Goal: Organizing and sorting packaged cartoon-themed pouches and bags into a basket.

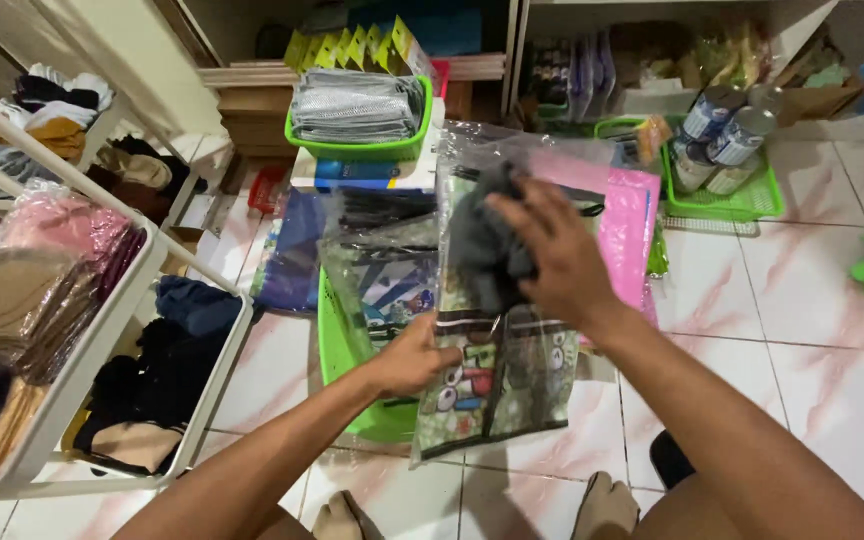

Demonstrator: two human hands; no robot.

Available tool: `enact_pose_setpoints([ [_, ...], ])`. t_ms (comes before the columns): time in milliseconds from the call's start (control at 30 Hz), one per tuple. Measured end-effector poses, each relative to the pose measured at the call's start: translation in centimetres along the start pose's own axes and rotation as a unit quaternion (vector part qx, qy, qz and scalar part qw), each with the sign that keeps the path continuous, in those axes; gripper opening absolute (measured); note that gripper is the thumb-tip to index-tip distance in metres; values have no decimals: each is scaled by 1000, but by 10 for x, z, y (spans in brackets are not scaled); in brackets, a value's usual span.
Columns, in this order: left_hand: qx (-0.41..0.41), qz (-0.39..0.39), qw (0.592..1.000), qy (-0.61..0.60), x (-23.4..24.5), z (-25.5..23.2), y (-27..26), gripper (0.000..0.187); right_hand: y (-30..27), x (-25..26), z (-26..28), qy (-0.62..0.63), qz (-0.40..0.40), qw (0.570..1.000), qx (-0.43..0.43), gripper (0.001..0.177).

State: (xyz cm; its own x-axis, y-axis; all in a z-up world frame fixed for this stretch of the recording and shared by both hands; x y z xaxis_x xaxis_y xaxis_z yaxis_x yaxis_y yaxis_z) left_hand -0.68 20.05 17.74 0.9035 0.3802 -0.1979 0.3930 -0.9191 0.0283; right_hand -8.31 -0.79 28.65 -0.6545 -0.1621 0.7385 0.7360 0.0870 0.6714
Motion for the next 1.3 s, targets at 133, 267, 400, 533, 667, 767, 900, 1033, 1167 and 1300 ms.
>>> enact_pose_setpoints([
  [133,-6,8,1000,23,7,-8,4,43,-6,-10,-51,-21,1,996,-86,83],
  [267,25,-110,993,-19,33,-32,10,47,-20,-26,-78,-32,51,984,-166,75],
  [400,-39,-193,977,-86,56,-35,24,52,-38,-34,-54,0,125,978,-165,74],
  [533,-55,-221,973,-24,58,-15,35,54,-33,-33,15,57,130,986,-90,83],
  [667,-118,-98,988,13,38,-23,42,61,-23,-19,40,103,61,991,67,79],
  [767,-127,-23,992,-8,35,-24,40,70,-15,-17,22,101,12,990,96,72],
  [900,-55,23,996,65,24,-36,27,66,6,-4,6,29,-49,993,107,63],
  [1033,-1,11,993,120,16,-40,22,61,8,-5,-36,20,-75,996,46,70],
  [1167,-3,21,989,144,18,-33,19,57,1,-7,-69,35,-82,984,-151,61],
  [1300,-17,65,993,100,13,-28,16,48,-22,-38,-70,-13,-151,979,-138,69],
])
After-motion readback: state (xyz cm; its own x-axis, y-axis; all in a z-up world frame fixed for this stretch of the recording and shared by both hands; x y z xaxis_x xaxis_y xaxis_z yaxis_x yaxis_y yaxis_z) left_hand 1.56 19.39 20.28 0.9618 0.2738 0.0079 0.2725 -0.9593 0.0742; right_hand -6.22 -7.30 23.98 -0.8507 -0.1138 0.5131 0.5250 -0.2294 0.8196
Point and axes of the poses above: each hand's wrist, its own y-axis towards the middle knuckle, its own x-axis out of the back of the hand, z = x × y, the point moved 2 cm from there along y, towards the middle knuckle, and after that the axes turned 12 degrees about -y, right-handed, at the moved point
